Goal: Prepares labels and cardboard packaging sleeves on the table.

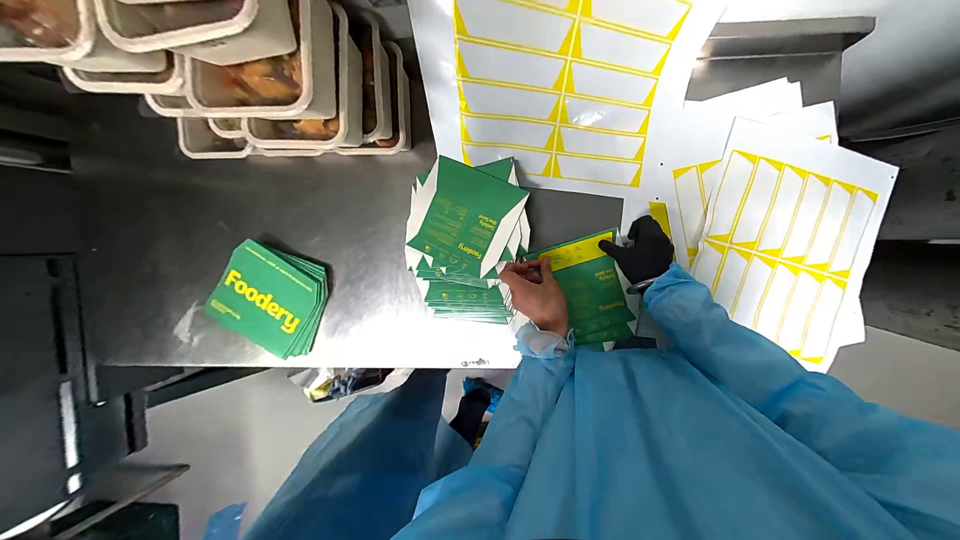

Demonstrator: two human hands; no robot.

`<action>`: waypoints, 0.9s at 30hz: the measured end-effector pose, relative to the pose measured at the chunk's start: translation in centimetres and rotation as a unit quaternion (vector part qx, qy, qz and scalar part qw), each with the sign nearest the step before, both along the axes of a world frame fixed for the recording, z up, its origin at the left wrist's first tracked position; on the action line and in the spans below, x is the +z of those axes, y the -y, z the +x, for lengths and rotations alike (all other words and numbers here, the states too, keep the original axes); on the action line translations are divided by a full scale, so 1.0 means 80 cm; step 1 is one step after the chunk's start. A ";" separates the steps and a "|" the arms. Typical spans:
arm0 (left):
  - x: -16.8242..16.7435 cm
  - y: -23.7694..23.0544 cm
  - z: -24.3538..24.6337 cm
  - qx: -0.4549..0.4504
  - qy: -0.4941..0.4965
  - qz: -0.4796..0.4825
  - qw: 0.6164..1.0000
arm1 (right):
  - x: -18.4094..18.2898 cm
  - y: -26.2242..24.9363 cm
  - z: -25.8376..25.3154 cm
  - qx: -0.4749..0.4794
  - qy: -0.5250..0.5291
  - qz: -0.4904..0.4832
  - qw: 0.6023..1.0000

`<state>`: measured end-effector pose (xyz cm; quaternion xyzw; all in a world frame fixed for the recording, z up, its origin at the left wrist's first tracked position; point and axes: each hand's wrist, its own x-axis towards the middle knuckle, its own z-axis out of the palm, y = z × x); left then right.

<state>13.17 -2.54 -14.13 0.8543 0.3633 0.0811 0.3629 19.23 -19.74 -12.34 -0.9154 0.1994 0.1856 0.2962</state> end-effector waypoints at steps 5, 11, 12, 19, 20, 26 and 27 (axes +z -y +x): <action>0.000 -0.009 -0.024 -0.116 0.022 0.053 0.992 | -0.010 -0.005 -0.020 0.138 0.147 -0.073 0.977; -0.037 -0.013 -0.044 -0.510 0.006 0.202 0.836 | -0.046 -0.024 -0.081 0.363 0.252 -0.018 0.897; -0.043 -0.015 -0.048 -0.511 -0.018 0.228 0.829 | -0.054 -0.021 -0.086 0.377 0.220 -0.029 0.899; -0.043 -0.022 -0.062 -0.384 -0.058 0.272 0.880 | -0.061 -0.001 -0.085 0.326 0.189 -0.130 0.917; -0.042 -0.020 -0.065 -0.360 -0.063 0.278 0.889 | -0.061 -0.001 -0.086 0.312 0.189 -0.139 0.921; -0.025 -0.019 -0.072 -0.369 0.018 0.261 0.892 | -0.036 -0.003 -0.082 0.307 0.221 -0.146 0.914; -0.023 -0.022 -0.072 -0.410 0.039 0.255 0.875 | -0.034 -0.001 -0.082 0.336 0.241 -0.118 0.903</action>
